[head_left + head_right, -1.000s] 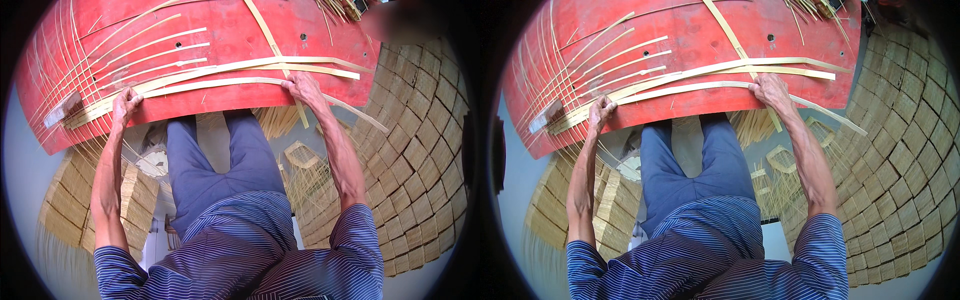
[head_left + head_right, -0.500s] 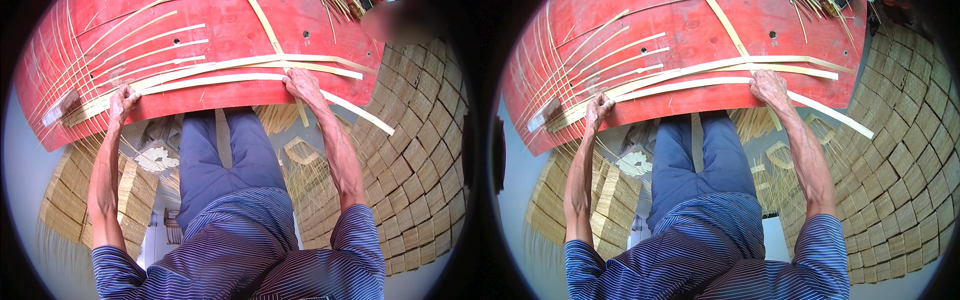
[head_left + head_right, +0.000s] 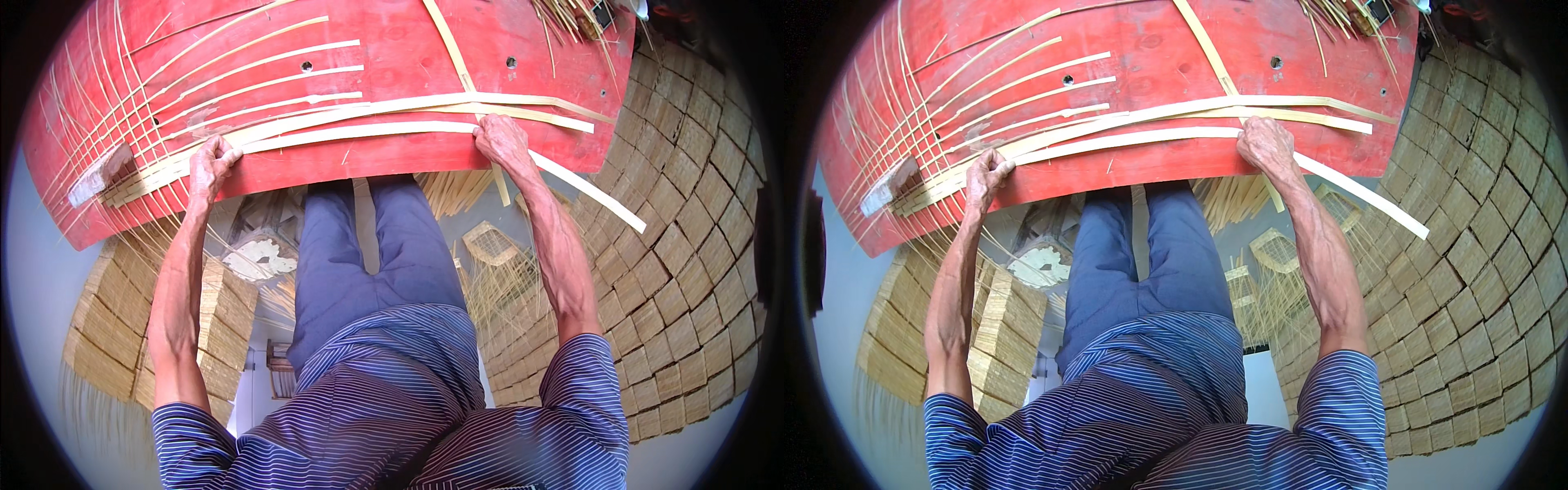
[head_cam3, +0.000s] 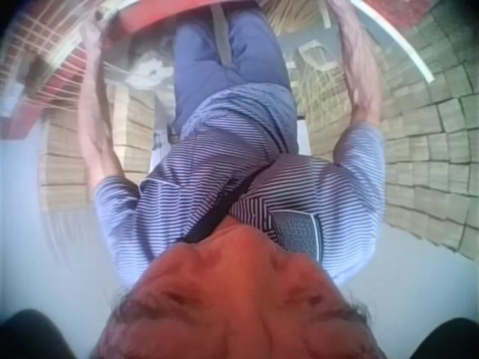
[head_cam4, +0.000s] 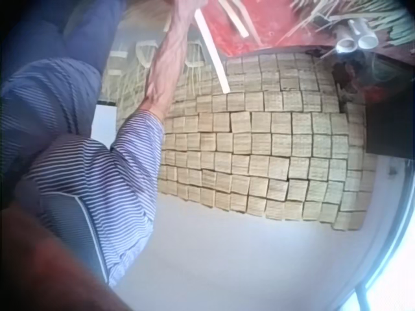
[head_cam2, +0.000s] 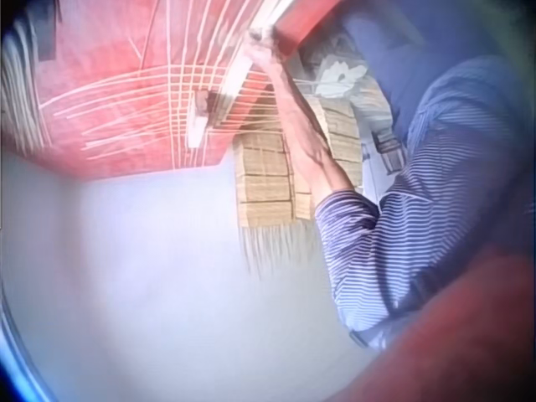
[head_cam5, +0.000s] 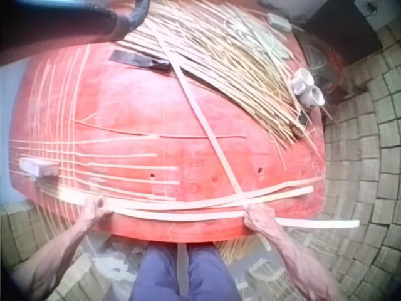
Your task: The person weaves thin bamboo strips on a red workbench, interlacing them by hand to form a flat woven mat. The person repeatedly picks up strips, aligns them, and presses them into place, building up the woven structure.
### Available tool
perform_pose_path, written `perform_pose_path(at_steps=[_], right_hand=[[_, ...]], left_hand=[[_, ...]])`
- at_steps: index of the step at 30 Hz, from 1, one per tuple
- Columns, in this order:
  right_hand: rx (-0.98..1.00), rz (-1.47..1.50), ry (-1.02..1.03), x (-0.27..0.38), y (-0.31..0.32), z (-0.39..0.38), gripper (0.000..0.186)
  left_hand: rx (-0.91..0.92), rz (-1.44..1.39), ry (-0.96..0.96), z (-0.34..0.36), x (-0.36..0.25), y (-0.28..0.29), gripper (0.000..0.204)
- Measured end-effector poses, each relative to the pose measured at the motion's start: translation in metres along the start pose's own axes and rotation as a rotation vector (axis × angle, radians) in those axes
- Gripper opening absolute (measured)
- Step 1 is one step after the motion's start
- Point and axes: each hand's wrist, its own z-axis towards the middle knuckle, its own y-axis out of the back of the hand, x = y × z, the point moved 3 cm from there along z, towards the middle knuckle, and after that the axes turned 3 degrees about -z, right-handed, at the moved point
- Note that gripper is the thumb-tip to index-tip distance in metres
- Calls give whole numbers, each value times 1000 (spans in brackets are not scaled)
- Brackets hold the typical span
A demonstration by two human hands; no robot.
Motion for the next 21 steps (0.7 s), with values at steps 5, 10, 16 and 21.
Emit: perform_pose_path(at_steps=[5,10,16,21], right_hand=[[-82,-27,-25,5,-4,-5,21],[-123,-22,-167,31,0,-10,24],[-91,99,-391,46,-4,-7,28],[-52,182,-398,44,9,-10,28]], left_hand=[[3,10,-16,-1,-5,0,23],[14,13,-27,1,-5,1,23],[3,77,-24,1,-2,4,23],[28,3,-24,5,4,-1,23]])
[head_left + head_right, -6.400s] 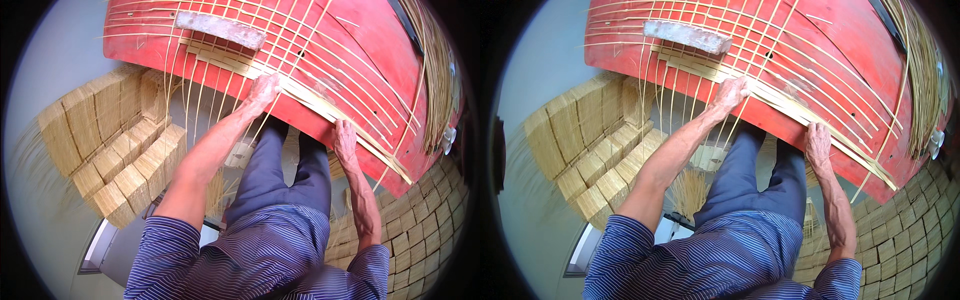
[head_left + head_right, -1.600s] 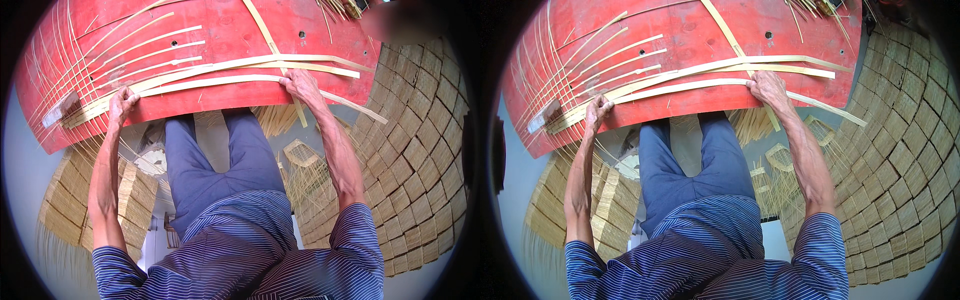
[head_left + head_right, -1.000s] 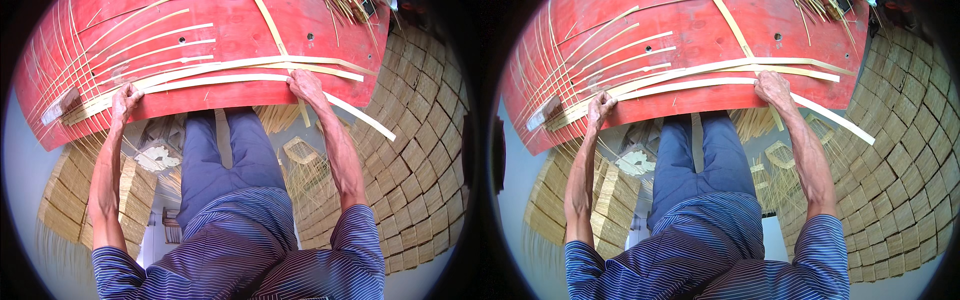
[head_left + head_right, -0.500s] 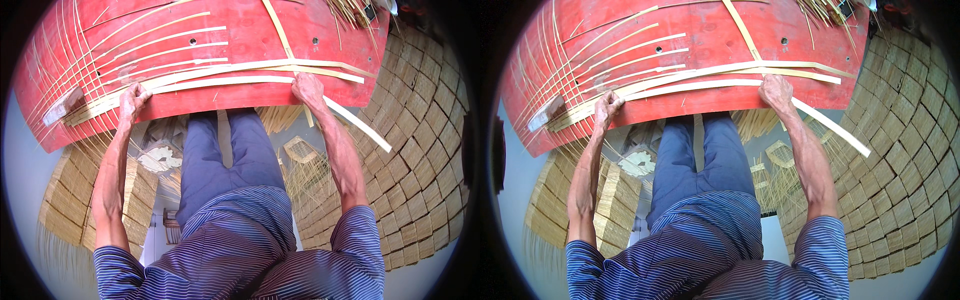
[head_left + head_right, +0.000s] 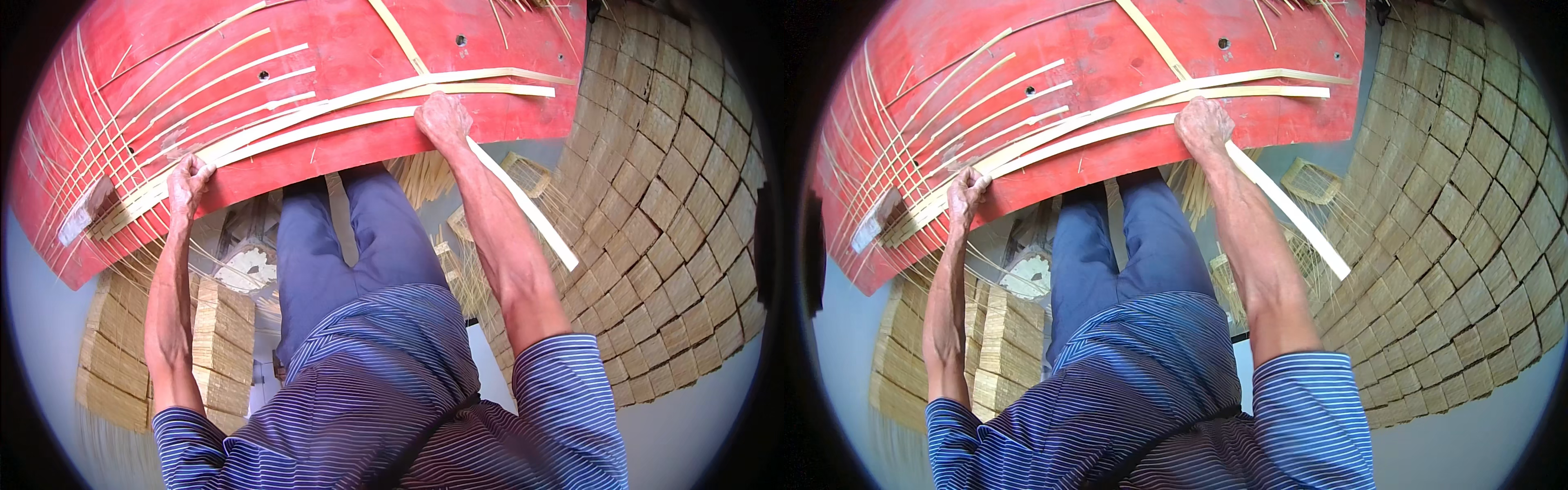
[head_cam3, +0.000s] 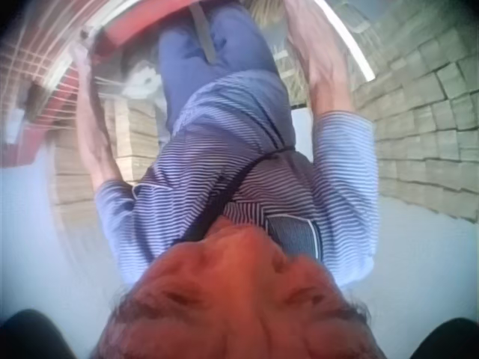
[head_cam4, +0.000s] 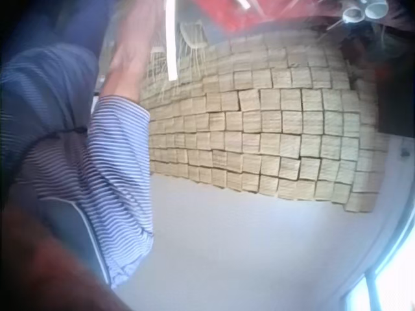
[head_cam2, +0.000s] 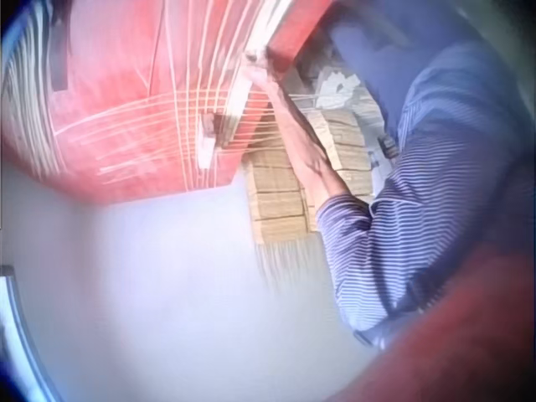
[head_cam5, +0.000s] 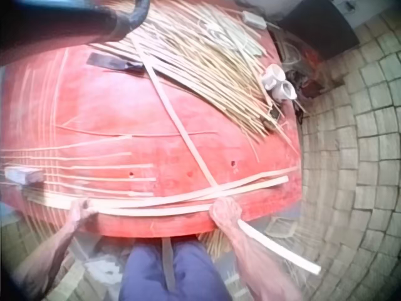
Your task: The person weaves thin bamboo strips on a red workbench, interlacing them by hand to form a flat woven mat. The person repeatedly picks up strips, aligns them, and presses them into place, building up the woven structure.
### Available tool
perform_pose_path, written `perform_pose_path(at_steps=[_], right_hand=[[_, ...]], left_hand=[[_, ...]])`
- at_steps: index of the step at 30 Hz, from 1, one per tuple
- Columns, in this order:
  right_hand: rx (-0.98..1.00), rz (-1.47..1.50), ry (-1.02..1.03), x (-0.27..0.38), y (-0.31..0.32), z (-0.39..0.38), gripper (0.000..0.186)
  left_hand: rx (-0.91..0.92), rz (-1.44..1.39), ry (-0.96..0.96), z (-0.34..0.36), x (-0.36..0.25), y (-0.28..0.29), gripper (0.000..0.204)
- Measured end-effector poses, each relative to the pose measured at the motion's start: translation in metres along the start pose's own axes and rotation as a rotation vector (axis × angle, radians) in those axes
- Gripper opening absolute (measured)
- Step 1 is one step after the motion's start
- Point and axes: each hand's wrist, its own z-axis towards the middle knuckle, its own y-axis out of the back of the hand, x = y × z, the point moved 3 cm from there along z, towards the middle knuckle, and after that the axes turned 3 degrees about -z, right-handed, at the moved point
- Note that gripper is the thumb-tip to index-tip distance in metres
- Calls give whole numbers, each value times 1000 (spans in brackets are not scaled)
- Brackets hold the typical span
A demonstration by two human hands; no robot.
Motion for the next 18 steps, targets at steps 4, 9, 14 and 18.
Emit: perform_pose_path(at_steps=[4,9,14,18], right_hand=[[76,-87,199,-28,-5,16,30],[274,-100,541,-121,30,52,33],[395,144,380,-204,61,75,31],[411,96,278,-201,62,87,29]], left_hand=[[3,51,-21,2,2,2,24],[1,77,-7,-2,-2,1,23],[11,43,-12,2,3,2,23],[29,70,-19,4,10,7,23]])
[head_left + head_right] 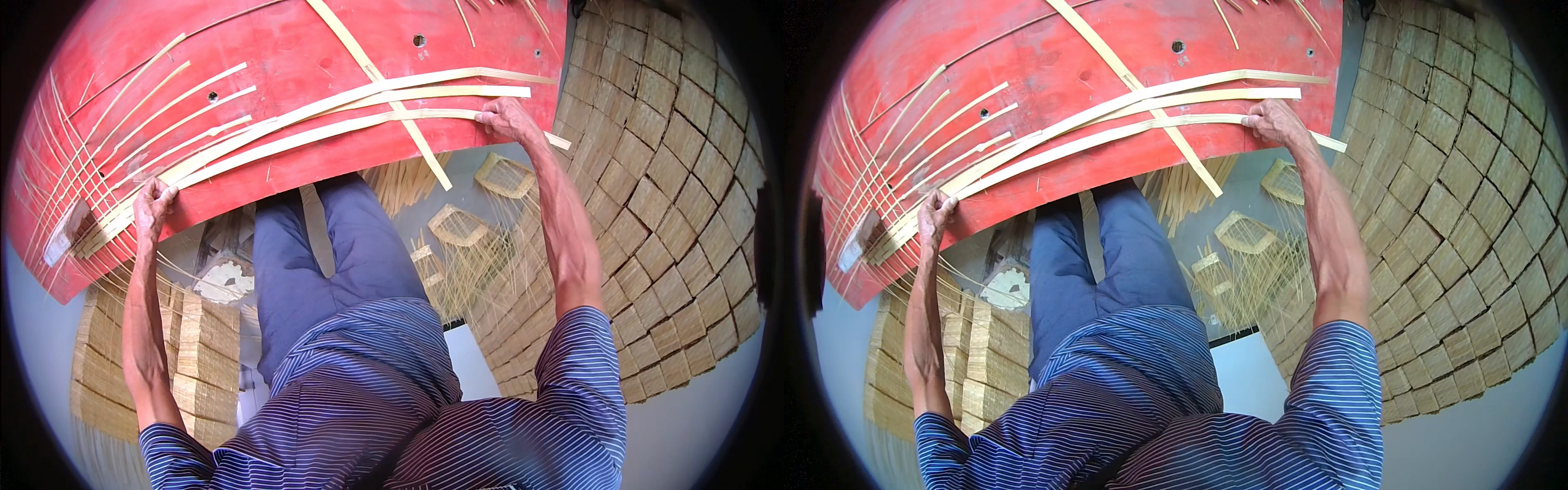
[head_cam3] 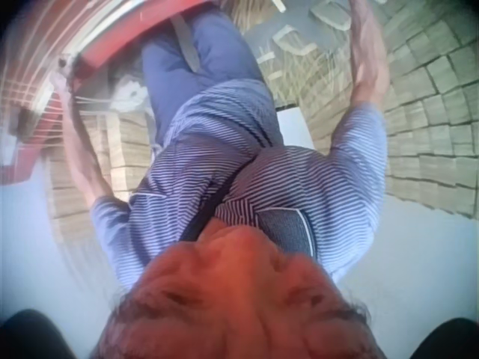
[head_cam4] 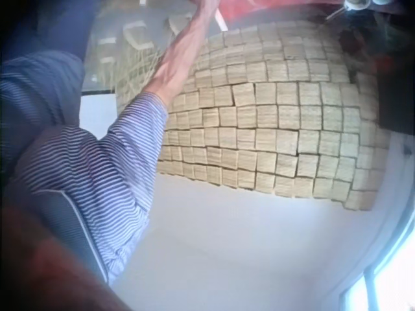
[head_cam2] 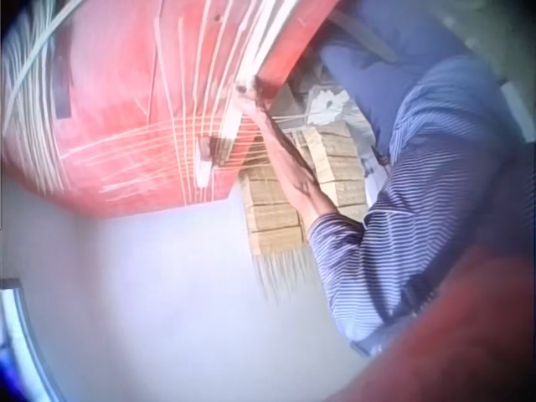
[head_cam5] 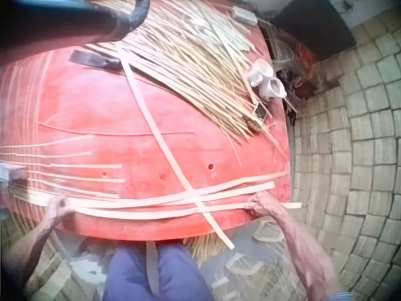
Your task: The person weaves thin bamboo strips on a red workbench, interlacing them by hand to form a flat woven mat. The person repeatedly picks up strips, aligns them, and presses them into place, building up the woven structure.
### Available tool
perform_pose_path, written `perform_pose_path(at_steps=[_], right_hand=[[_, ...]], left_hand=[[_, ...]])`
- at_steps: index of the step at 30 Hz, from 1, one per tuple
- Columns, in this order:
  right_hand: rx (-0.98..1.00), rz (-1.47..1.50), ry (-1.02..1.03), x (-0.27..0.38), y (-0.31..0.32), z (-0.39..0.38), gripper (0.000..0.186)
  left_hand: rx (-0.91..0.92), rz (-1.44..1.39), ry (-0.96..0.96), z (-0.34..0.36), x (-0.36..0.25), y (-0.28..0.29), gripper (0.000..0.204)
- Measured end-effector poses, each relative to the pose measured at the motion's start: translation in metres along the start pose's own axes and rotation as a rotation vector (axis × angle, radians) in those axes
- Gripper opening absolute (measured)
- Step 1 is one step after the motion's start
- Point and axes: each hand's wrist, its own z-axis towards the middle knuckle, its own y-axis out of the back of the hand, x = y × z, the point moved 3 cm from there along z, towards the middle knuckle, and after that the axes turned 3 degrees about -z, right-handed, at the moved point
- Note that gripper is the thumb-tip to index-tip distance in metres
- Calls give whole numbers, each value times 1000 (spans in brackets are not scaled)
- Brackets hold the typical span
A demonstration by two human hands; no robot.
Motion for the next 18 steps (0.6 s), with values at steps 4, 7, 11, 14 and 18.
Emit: perform_pose_path(at_steps=[4,7,11,14,18], right_hand=[[-57,-71,-10,-3,1,8,28],[-74,-176,-9,0,5,12,25],[-37,-203,4,-8,5,17,24],[-21,-210,-26,-8,5,18,22],[-11,-249,-61,0,4,17,22]], left_hand=[[10,14,2,0,-1,-2,24],[16,-6,-10,1,3,0,24],[12,-3,2,1,-4,-4,24],[20,-41,-10,1,-2,-3,25],[11,-24,-6,0,2,-1,26]])
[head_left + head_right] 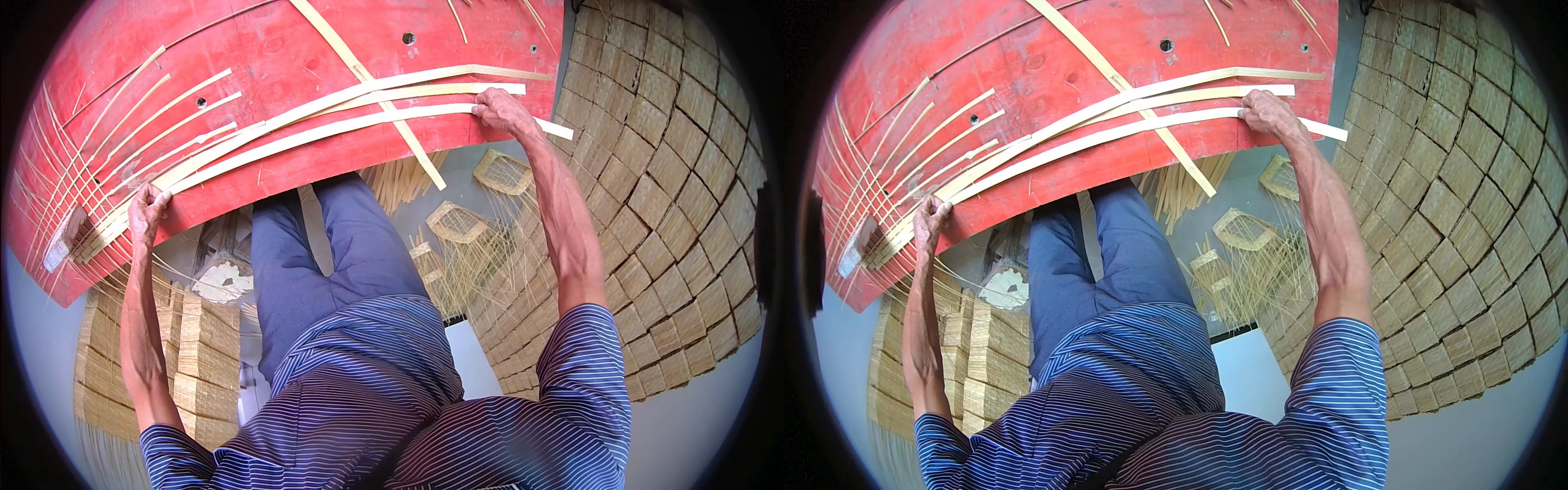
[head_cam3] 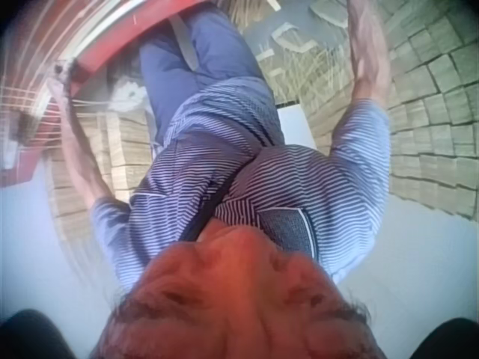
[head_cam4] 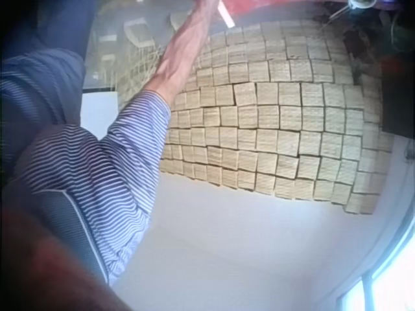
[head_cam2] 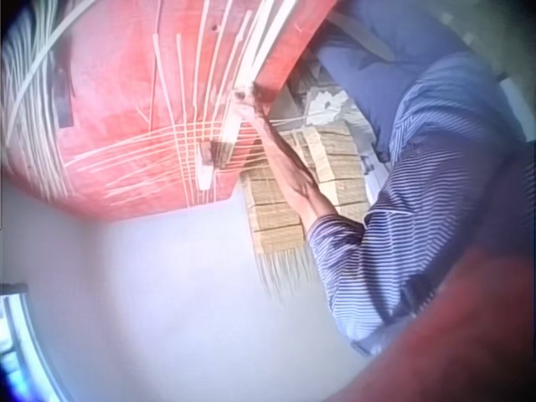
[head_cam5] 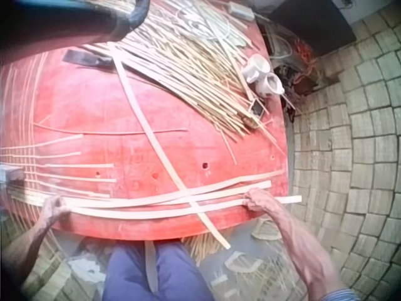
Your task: The person weaves thin bamboo strips on a red workbench, interlacing them by hand to form a flat woven mat. The person repeatedly picks up strips, aligns them, and presses them into place, building up the woven structure.
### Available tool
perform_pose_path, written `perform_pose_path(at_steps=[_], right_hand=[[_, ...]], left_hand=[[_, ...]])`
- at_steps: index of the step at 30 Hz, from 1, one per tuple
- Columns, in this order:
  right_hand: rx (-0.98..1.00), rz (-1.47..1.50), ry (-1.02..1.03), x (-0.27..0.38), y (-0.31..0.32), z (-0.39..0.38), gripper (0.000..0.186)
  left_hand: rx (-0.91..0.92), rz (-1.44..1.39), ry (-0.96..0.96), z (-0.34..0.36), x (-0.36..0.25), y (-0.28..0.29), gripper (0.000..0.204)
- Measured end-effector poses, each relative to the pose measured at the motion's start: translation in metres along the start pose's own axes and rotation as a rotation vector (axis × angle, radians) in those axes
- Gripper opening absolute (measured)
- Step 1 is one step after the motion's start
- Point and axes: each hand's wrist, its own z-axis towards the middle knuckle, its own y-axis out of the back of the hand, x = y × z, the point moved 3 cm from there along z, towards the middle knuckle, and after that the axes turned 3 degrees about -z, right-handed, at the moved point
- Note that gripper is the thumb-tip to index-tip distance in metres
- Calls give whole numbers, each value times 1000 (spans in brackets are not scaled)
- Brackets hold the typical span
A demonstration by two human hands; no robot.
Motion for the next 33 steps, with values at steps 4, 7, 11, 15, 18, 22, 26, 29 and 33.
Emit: perform_pose_path(at_steps=[4,7,11,15,18,22,26,29,33], right_hand=[[-60,-67,-14,5,-3,-5,23],[-165,-112,-50,3,-14,-2,25],[-274,-212,-94,16,-19,-7,27],[-361,-178,-174,24,-23,-10,27],[-394,-137,-228,36,-24,-11,28],[-384,-121,-321,46,-23,-12,29],[-320,-65,-412,57,-20,-10,32],[-316,-16,-431,59,-21,-7,33],[-339,74,-533,64,-24,1,34]], left_hand=[[-5,2,-17,-1,-4,-1,27],[-11,-2,-15,0,-2,-1,26],[-16,15,-2,-2,-2,-1,26],[-13,40,13,-1,-6,-1,25],[-15,49,5,-1,-3,1,25],[-16,13,-2,-3,-10,-3,24],[-21,-2,8,-5,-8,-2,24],[-17,-23,7,-5,-9,-4,24],[-38,-14,8,-5,-8,-4,23]])
